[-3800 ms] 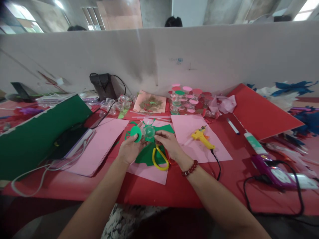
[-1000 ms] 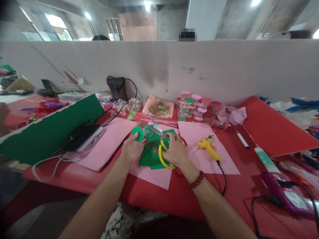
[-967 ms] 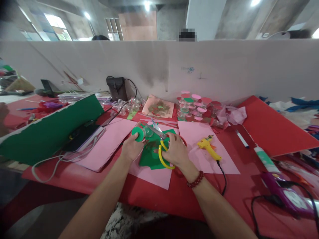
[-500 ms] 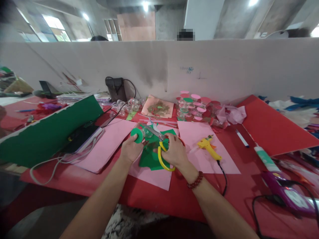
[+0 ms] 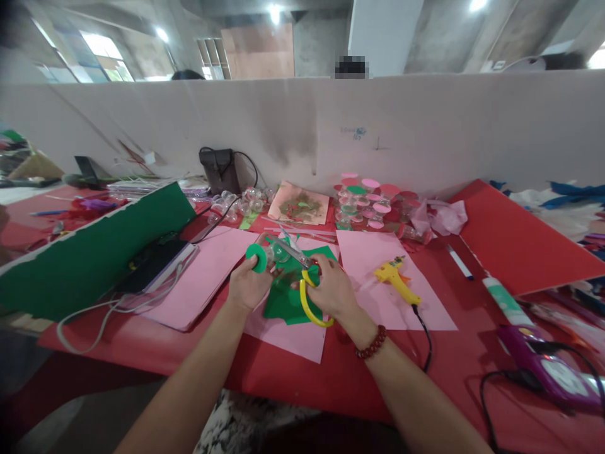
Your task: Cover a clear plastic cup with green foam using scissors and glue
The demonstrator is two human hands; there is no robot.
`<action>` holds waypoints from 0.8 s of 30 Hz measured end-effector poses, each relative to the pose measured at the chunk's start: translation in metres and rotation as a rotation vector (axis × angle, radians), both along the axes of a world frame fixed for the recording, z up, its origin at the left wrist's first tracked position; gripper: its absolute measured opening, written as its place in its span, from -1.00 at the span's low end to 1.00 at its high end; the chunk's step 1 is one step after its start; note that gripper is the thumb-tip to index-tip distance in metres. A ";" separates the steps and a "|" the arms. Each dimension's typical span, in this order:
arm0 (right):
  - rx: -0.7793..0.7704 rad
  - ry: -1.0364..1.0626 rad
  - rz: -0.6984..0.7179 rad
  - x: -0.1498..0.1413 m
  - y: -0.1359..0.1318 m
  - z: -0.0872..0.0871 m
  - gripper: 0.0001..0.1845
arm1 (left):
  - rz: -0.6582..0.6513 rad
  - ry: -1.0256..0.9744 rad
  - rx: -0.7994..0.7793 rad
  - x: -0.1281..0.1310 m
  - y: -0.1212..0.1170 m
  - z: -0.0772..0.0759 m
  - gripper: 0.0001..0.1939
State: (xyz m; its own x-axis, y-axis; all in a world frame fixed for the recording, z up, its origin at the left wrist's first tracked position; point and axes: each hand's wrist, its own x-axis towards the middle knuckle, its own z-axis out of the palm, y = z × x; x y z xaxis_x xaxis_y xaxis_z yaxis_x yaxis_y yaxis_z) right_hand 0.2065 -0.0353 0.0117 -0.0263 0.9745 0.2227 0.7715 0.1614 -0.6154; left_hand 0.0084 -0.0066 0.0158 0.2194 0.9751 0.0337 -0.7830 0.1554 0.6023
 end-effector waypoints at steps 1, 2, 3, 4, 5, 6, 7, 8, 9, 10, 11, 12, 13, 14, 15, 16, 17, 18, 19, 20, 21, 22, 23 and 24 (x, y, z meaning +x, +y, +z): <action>0.003 0.003 0.000 0.000 0.000 0.000 -0.44 | 0.000 0.001 -0.002 0.000 0.000 0.000 -0.36; 0.005 0.008 0.002 0.000 0.000 -0.001 -0.44 | 0.001 0.002 -0.006 0.000 0.000 0.000 -0.37; 0.008 0.014 0.002 -0.001 0.000 -0.001 -0.44 | 0.001 0.004 -0.011 0.000 0.000 0.000 -0.37; 0.010 0.020 0.002 -0.001 -0.001 0.000 -0.45 | -0.003 0.005 -0.017 0.000 0.000 0.000 -0.38; 0.010 0.026 0.001 -0.001 -0.001 0.000 -0.45 | -0.008 0.003 -0.021 0.000 0.000 -0.001 -0.39; 0.011 0.032 0.000 -0.002 -0.001 0.001 -0.45 | -0.016 -0.001 -0.023 0.000 0.000 -0.002 -0.39; 0.013 0.039 0.001 -0.002 -0.002 0.002 -0.46 | -0.024 -0.008 -0.020 0.000 0.000 -0.003 -0.40; 0.014 0.046 0.003 -0.002 -0.002 0.003 -0.46 | -0.031 -0.015 -0.017 0.000 0.000 -0.004 -0.40; 0.014 0.051 0.006 -0.002 -0.002 0.004 -0.47 | -0.037 -0.022 -0.014 0.000 0.001 -0.004 -0.41; 0.015 0.055 0.009 -0.003 -0.003 0.004 -0.48 | -0.039 -0.028 -0.015 0.000 0.001 -0.004 -0.41; 0.017 0.058 0.009 -0.003 -0.003 0.005 -0.48 | -0.038 -0.032 -0.019 0.000 0.001 -0.004 -0.41; 0.018 0.061 0.007 -0.003 -0.003 0.005 -0.49 | -0.036 -0.032 -0.025 0.000 0.000 -0.004 -0.42; 0.018 0.062 0.004 -0.003 -0.003 0.005 -0.49 | -0.032 -0.029 -0.032 0.000 0.000 -0.003 -0.42; 0.019 0.063 0.002 -0.003 -0.003 0.005 -0.50 | -0.028 -0.024 -0.039 0.000 -0.001 -0.003 -0.43; 0.022 0.063 0.002 -0.003 -0.003 0.005 -0.50 | -0.023 -0.019 -0.044 0.001 -0.001 -0.002 -0.43; 0.024 0.065 0.004 -0.002 -0.003 0.005 -0.51 | -0.021 -0.014 -0.047 0.001 -0.001 -0.002 -0.43; 0.027 0.068 0.008 -0.002 -0.003 0.005 -0.52 | -0.021 -0.012 -0.048 0.001 -0.001 -0.002 -0.42; 0.030 0.071 0.015 -0.001 -0.003 0.006 -0.53 | -0.023 -0.014 -0.047 0.000 -0.001 -0.002 -0.42; 0.033 0.076 0.021 -0.001 -0.004 0.006 -0.55 | -0.024 -0.017 -0.044 0.000 -0.001 -0.002 -0.41; 0.034 0.081 0.029 -0.001 -0.004 0.007 -0.56 | -0.025 -0.020 -0.042 0.000 -0.001 -0.002 -0.41; 0.035 0.086 0.035 0.000 -0.004 0.007 -0.57 | -0.024 -0.022 -0.041 0.000 0.000 -0.003 -0.41; 0.035 0.091 0.043 0.000 -0.003 0.008 -0.58 | -0.021 -0.023 -0.041 0.000 0.000 -0.003 -0.41; 0.034 0.098 0.050 0.000 -0.003 0.009 -0.59 | -0.017 -0.022 -0.043 -0.001 0.000 -0.003 -0.42; 0.031 0.104 0.055 0.000 -0.003 0.010 -0.59 | -0.015 -0.021 -0.044 -0.001 0.001 -0.003 -0.41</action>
State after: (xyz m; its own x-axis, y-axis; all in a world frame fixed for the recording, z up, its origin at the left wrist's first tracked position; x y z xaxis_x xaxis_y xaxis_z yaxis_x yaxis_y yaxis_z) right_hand 0.2064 -0.0384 0.0218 -0.0550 0.9649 0.2568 0.6934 0.2219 -0.6855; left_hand 0.0075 -0.0058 0.0125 0.2340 0.9722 -0.0042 -0.7925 0.1933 0.5785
